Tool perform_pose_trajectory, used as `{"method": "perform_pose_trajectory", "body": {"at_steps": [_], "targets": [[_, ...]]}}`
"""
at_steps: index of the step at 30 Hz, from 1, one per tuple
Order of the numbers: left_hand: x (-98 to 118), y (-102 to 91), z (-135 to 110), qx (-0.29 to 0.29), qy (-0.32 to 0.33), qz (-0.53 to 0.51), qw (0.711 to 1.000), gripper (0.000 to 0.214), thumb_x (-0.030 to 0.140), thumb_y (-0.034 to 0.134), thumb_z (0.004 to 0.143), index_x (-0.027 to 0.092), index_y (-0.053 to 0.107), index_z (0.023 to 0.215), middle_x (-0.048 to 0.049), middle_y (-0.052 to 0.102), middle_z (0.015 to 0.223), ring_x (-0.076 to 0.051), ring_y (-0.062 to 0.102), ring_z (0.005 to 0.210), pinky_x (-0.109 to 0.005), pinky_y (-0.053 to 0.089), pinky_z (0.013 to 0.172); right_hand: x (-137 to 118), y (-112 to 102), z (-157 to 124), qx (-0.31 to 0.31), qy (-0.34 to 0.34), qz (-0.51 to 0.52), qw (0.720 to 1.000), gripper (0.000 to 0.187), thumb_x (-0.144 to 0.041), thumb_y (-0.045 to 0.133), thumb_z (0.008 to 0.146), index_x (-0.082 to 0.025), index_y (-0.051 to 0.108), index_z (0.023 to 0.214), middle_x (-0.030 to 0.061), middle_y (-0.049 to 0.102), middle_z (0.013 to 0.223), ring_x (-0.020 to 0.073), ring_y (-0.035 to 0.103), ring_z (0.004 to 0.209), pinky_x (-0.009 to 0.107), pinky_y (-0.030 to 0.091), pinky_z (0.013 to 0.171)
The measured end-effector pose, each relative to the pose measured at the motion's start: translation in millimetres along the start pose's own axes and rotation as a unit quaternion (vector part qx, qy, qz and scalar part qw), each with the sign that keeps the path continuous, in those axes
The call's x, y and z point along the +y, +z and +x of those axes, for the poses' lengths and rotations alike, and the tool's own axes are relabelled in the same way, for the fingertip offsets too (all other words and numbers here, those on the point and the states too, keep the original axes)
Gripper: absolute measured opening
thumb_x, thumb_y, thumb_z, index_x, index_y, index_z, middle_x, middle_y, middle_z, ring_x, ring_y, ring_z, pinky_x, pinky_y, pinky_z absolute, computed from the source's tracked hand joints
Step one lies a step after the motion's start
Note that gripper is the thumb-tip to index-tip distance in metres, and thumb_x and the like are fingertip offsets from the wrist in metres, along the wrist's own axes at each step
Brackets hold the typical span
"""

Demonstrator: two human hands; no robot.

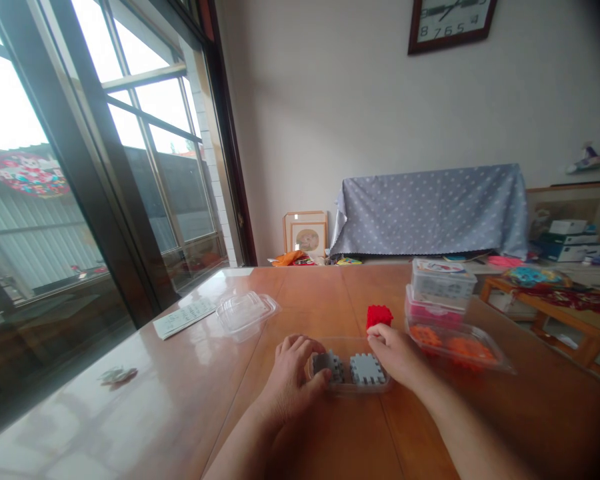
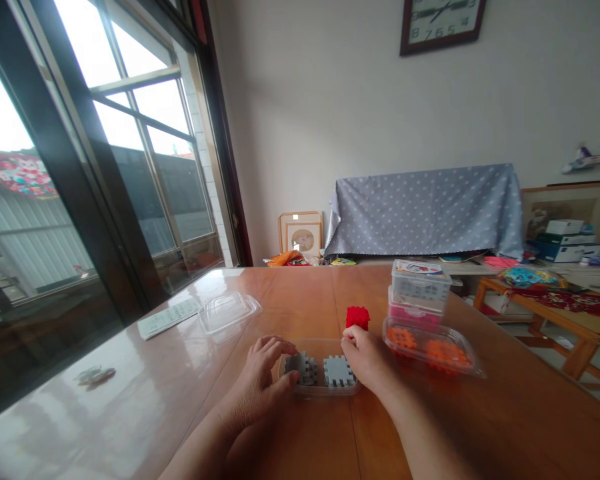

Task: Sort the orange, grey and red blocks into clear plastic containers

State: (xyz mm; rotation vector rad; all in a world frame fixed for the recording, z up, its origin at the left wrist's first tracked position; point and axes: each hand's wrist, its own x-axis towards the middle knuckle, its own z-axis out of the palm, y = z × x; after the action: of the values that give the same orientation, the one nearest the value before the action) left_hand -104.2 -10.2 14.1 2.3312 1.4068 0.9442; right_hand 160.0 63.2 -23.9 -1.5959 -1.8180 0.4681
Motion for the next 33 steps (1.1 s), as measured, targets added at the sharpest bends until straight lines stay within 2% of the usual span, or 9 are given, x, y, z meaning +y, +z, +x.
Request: {"method": "perform_pose_trajectory", "body": {"at_steps": [5, 10, 13, 18, 25, 28, 33], "targets": [[-5.3, 7.4, 0.1, 0.008, -0.029, -0.010, 0.999, 0.030, 0.032, 0.069, 0.082, 0.028, 0.067, 0.111, -0.0051, 0.067, 0.120, -0.032, 0.048, 0.126, -0.050, 0.039, 0.108, -4.9, -4.1, -2.4, 0.001, -0.008, -0.016, 1.000, 0.023, -0.035, 0.050, 0.092, -0.025, 0.069, 0.084, -0.0023, 0.066, 0.064, 0.0159, 0.057, 0.062, 0.026, 0.027, 0.058], [-0.7, 8.0, 4.2, 0.023, -0.060, -0.001, 0.998, 0.032, 0.037, 0.069, 0.084, 0.028, 0.067, 0.114, -0.0058, 0.067, 0.122, -0.031, 0.052, 0.122, -0.050, 0.041, 0.106, -10.5, -8.5, -3.3, 0.000, 0.002, -0.042, 0.999, 0.023, -0.034, 0.050, 0.093, -0.024, 0.068, 0.081, -0.0020, 0.063, 0.062, 0.0159, 0.056, 0.061, 0.027, 0.023, 0.058], [3.7, 5.2, 8.7, 0.004, -0.063, 0.019, 0.998, 0.034, 0.041, 0.071, 0.084, 0.029, 0.067, 0.115, -0.0053, 0.068, 0.120, -0.031, 0.054, 0.118, -0.049, 0.042, 0.103, -13.1, -11.4, -4.4, 0.004, -0.005, -0.050, 0.999, 0.023, -0.032, 0.050, 0.093, -0.024, 0.065, 0.078, -0.0019, 0.062, 0.062, 0.0158, 0.055, 0.062, 0.027, 0.022, 0.058], [8.4, 2.1, 18.1, -0.052, -0.070, 0.053, 0.995, 0.038, 0.041, 0.078, 0.075, 0.029, 0.070, 0.110, -0.0031, 0.072, 0.112, -0.032, 0.056, 0.113, -0.047, 0.043, 0.098, -13.8, -12.8, -5.8, 0.007, -0.011, -0.049, 0.999, 0.022, -0.032, 0.050, 0.093, -0.024, 0.065, 0.078, -0.0018, 0.062, 0.063, 0.0160, 0.054, 0.062, 0.028, 0.022, 0.059], [9.6, 3.4, 28.5, -0.072, -0.065, 0.099, 0.990, 0.035, 0.041, 0.080, 0.072, 0.028, 0.072, 0.104, -0.0023, 0.074, 0.106, -0.032, 0.059, 0.108, -0.049, 0.040, 0.100, -15.3, -14.1, -5.9, 0.000, 0.006, -0.031, 0.999, 0.022, -0.034, 0.052, 0.092, -0.024, 0.064, 0.078, -0.0010, 0.063, 0.066, 0.0156, 0.055, 0.063, 0.027, 0.023, 0.059], [13.0, 1.1, 29.2, -0.061, -0.065, 0.098, 0.991, 0.031, 0.037, 0.078, 0.074, 0.028, 0.073, 0.103, -0.0016, 0.075, 0.104, -0.031, 0.059, 0.108, -0.048, 0.041, 0.100, -16.7, -16.6, -6.2, -0.002, 0.012, -0.029, 1.000, 0.023, -0.034, 0.051, 0.093, -0.024, 0.066, 0.078, -0.0007, 0.064, 0.066, 0.0157, 0.055, 0.063, 0.028, 0.022, 0.058], [24.2, -5.6, 33.6, -0.007, -0.069, 0.074, 0.995, 0.027, 0.036, 0.073, 0.079, 0.026, 0.071, 0.104, -0.0030, 0.074, 0.104, -0.029, 0.061, 0.106, -0.043, 0.046, 0.094, -16.9, -20.1, -5.3, 0.004, 0.003, -0.020, 1.000, 0.027, -0.035, 0.049, 0.095, -0.023, 0.068, 0.079, 0.0012, 0.068, 0.070, 0.0166, 0.058, 0.067, 0.027, 0.024, 0.059]]}}
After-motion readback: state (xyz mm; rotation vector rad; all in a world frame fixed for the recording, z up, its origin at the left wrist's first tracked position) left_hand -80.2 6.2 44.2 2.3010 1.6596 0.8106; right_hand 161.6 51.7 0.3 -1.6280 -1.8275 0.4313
